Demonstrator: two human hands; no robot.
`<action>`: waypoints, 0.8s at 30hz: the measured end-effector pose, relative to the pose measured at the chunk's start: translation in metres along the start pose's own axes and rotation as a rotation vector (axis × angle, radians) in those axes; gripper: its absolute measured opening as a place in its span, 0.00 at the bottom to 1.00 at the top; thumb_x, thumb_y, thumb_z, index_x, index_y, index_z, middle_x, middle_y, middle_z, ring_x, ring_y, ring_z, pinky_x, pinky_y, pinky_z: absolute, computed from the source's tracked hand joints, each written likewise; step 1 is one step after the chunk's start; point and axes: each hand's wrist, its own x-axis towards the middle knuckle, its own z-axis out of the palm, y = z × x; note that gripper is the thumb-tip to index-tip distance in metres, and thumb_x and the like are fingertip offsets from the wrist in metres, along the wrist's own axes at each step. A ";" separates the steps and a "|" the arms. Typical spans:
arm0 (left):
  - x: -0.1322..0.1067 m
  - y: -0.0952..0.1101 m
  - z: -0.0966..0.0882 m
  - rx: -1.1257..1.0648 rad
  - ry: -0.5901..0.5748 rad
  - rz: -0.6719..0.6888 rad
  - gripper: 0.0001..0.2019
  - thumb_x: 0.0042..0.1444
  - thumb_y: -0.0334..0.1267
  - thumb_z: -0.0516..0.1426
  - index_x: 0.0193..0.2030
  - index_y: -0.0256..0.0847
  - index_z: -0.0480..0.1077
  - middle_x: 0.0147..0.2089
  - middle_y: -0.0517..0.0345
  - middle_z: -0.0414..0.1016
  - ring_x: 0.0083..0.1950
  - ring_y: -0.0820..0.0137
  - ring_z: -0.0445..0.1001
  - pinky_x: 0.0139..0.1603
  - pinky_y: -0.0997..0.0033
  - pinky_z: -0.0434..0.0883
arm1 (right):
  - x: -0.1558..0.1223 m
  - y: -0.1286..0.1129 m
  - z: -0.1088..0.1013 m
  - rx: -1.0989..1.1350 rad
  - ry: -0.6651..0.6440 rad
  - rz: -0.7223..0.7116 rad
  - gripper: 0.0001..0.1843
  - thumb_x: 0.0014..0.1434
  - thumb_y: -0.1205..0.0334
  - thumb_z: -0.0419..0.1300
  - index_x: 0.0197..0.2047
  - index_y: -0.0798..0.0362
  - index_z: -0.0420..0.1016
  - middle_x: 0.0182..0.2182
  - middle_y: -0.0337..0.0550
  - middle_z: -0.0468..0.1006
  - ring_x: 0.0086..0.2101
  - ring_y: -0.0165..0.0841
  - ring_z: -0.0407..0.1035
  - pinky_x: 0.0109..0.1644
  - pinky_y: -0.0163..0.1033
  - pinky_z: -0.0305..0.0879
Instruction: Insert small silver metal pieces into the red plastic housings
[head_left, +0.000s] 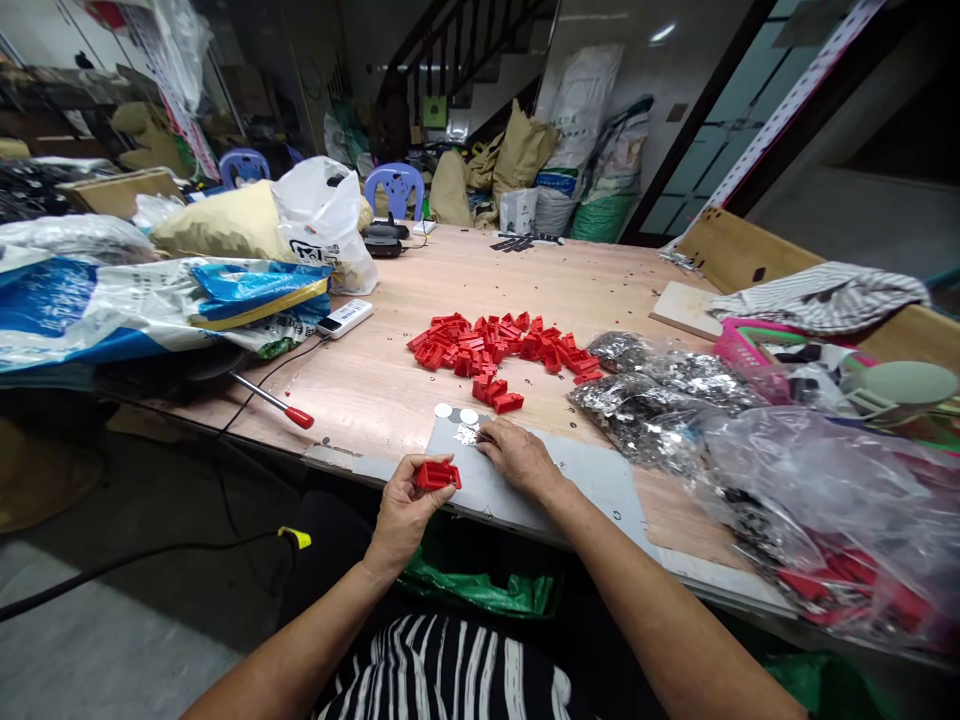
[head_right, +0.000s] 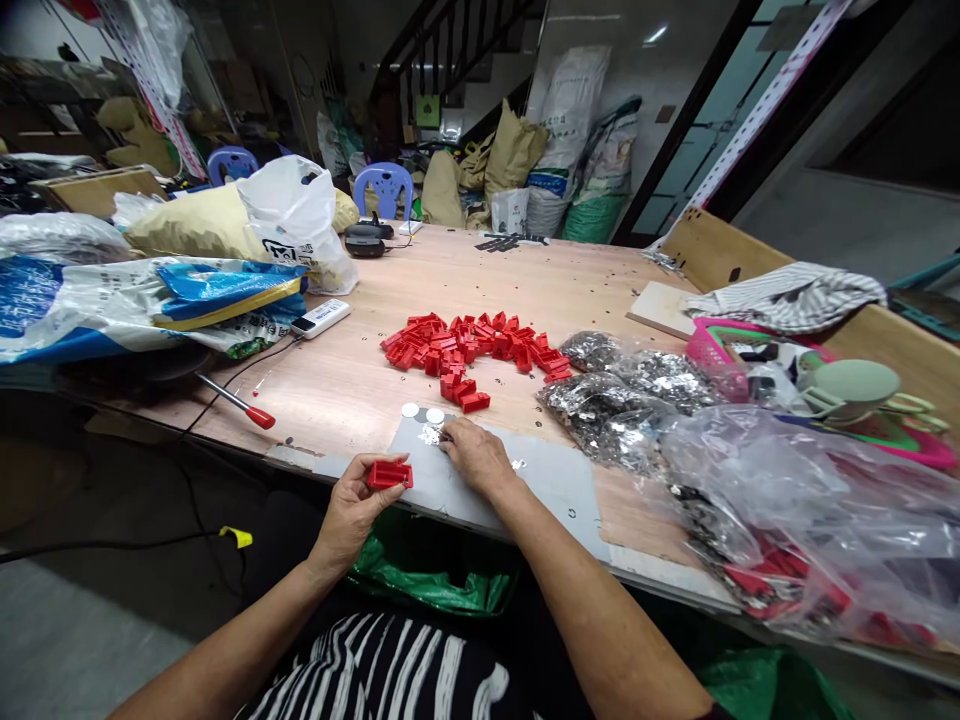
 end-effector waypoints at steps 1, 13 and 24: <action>0.000 -0.001 0.000 0.012 0.000 0.006 0.16 0.49 0.35 0.64 0.44 0.38 0.69 0.51 0.51 0.76 0.46 0.69 0.76 0.51 0.68 0.71 | 0.000 0.000 0.000 -0.002 -0.005 0.001 0.05 0.60 0.64 0.55 0.39 0.50 0.72 0.38 0.42 0.75 0.38 0.34 0.68 0.39 0.36 0.59; -0.003 -0.010 -0.002 0.414 -0.057 0.292 0.15 0.52 0.36 0.62 0.47 0.42 0.68 0.51 0.52 0.75 0.52 0.65 0.74 0.55 0.61 0.70 | 0.005 -0.006 0.004 -0.029 -0.029 0.084 0.04 0.61 0.62 0.55 0.37 0.51 0.70 0.38 0.44 0.74 0.38 0.35 0.67 0.38 0.36 0.57; -0.003 -0.012 -0.002 0.395 -0.066 0.259 0.15 0.52 0.37 0.62 0.47 0.42 0.68 0.51 0.52 0.75 0.52 0.65 0.74 0.54 0.62 0.70 | -0.018 0.014 -0.011 0.013 -0.072 0.050 0.02 0.58 0.65 0.56 0.36 0.52 0.69 0.36 0.43 0.75 0.37 0.33 0.68 0.38 0.35 0.58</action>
